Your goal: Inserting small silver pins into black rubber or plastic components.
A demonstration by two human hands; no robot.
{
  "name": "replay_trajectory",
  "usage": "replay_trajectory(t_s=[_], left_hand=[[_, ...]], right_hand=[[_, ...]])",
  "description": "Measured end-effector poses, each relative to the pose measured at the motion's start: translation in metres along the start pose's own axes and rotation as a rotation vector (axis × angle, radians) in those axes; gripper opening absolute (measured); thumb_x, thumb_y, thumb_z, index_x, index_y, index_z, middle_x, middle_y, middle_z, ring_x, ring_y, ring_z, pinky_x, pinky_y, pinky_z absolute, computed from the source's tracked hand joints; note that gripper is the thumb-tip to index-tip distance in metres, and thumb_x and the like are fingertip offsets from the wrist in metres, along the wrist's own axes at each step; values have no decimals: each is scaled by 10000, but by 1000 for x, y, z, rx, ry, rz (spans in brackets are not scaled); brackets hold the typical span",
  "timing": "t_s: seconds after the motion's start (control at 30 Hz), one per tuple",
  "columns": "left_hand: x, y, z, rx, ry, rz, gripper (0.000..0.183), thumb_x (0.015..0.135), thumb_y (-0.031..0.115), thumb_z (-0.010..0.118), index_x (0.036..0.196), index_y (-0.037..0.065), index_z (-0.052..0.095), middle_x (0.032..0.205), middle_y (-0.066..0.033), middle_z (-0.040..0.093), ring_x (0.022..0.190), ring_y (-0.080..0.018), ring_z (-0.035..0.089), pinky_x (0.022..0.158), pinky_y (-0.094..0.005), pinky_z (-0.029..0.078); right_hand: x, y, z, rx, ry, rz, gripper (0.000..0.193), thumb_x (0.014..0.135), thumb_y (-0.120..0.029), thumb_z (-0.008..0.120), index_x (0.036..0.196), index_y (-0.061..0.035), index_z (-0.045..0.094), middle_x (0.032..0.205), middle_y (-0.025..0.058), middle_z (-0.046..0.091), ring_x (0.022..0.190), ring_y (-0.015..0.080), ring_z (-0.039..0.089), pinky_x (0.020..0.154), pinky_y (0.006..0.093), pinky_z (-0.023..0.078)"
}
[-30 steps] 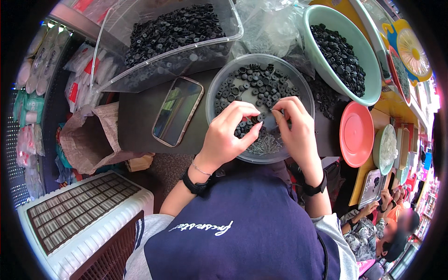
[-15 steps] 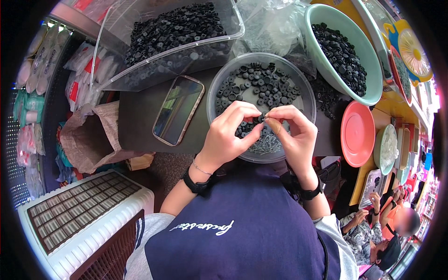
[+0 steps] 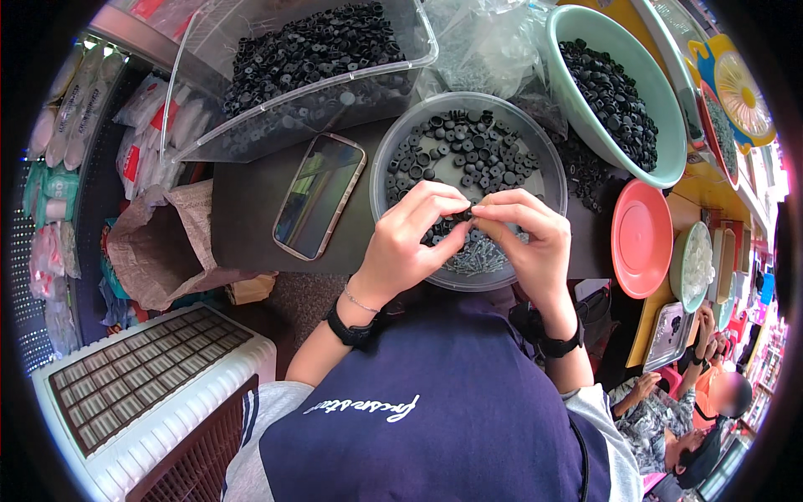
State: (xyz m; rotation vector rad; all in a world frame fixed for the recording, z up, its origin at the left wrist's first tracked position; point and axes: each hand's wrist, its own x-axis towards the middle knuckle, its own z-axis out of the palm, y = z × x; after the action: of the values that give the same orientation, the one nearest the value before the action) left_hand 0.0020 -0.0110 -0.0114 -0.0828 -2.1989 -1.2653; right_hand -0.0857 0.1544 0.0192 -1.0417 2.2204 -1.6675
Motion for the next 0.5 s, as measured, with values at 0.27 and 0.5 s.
replay_trajectory(t_s=[0.27, 0.5], left_hand=[[0, 4, 3, -36, 20, -98, 349, 756, -35, 829, 1067, 20, 681, 996, -97, 709, 860, -175, 714, 753, -288, 576], [1, -1, 1, -5, 11, 15, 334, 751, -20, 847, 1038, 21, 682, 1003, -102, 721, 889, -196, 716, 751, -286, 582]], right_hand=[[-2, 8, -3, 98, -36, -15, 159, 841, 15, 760, 970, -17, 674, 1074, 107, 733, 965, 212, 712, 855, 323, 559], [-5, 8, 0, 184, 42, 87, 205, 852, 34, 763, 1032, 15, 666, 1144, 115, 711, 936, 138, 673, 852, 275, 548]])
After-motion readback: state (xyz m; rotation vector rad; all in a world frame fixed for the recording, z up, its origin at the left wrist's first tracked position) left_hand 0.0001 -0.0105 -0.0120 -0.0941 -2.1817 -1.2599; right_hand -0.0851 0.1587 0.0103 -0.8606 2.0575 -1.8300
